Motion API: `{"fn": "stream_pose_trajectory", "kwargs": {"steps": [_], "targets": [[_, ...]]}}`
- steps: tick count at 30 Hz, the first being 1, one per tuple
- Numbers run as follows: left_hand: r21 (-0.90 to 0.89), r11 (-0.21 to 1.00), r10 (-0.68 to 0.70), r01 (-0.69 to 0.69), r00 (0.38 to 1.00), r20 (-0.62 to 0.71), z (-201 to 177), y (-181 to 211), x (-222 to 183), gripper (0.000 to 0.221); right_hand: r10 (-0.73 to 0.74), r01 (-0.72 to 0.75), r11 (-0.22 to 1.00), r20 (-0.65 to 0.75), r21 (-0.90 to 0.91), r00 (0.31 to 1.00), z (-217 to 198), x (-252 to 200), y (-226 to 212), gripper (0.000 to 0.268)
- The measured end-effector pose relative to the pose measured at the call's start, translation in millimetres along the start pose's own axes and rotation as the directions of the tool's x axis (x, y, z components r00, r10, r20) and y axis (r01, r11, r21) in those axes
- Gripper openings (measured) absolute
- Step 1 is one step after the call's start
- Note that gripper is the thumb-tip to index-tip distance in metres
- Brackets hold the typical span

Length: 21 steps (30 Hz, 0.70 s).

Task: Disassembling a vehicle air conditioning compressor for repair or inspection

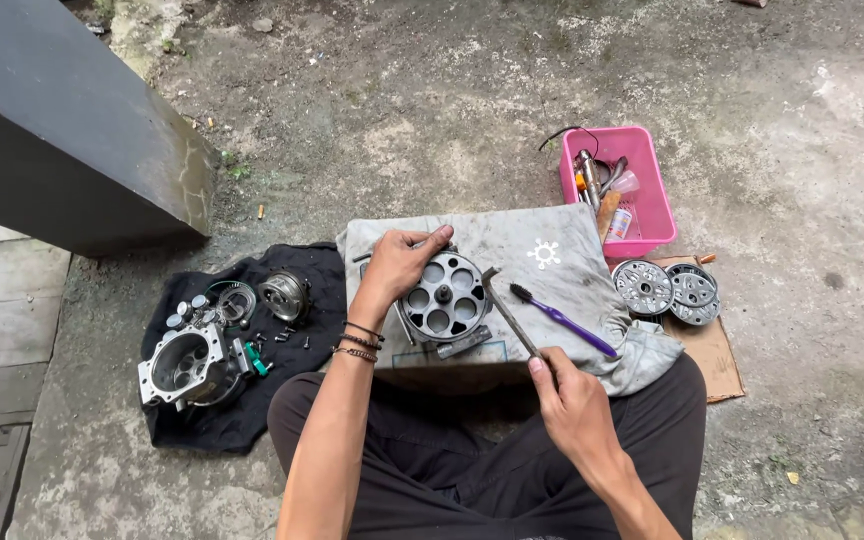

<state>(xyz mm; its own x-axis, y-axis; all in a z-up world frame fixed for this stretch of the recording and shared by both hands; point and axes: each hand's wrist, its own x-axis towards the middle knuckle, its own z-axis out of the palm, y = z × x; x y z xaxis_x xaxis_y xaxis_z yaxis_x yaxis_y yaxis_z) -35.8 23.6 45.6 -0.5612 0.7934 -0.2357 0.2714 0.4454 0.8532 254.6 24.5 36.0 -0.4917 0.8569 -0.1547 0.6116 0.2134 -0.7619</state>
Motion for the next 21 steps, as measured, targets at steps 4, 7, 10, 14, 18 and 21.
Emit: {"fn": "stream_pose_trajectory", "kwargs": {"steps": [4,7,10,14,18,21], "targets": [[0.061,0.99,0.134,-0.13,0.988,-0.078,1.8,1.3,-7.1,0.054,0.017,-0.017,1.0,0.016,-0.012,1.0,-4.2,1.0,-10.8,0.024],[0.18,0.973,0.173,-0.146,0.973,-0.151,3.2,0.4,-12.2,0.057,-0.01,0.01,1.0,-0.016,-0.022,1.0,-7.4,2.4,-19.1,0.021],[0.258,0.947,0.249,-0.189,0.942,-0.223,4.3,1.6,-15.0,0.051,-0.042,0.039,0.979,-0.012,-0.202,0.999,-10.9,6.3,-21.8,0.03],[0.29,0.941,0.245,-0.176,0.943,-0.224,4.2,2.0,-13.9,0.056,-0.02,0.016,0.99,-0.021,-0.143,1.0,-21.3,2.9,-33.6,0.026],[0.278,0.943,0.243,-0.185,0.951,-0.193,6.1,-2.7,-8.6,0.059,-0.124,0.119,0.991,-0.077,-0.059,0.989,-21.3,-0.3,-38.2,0.018],[0.273,0.948,0.224,-0.166,0.954,-0.198,5.4,-1.2,-11.8,0.059,-0.045,0.047,0.983,0.011,-0.176,0.999,-13.2,7.9,-21.4,0.022]]}}
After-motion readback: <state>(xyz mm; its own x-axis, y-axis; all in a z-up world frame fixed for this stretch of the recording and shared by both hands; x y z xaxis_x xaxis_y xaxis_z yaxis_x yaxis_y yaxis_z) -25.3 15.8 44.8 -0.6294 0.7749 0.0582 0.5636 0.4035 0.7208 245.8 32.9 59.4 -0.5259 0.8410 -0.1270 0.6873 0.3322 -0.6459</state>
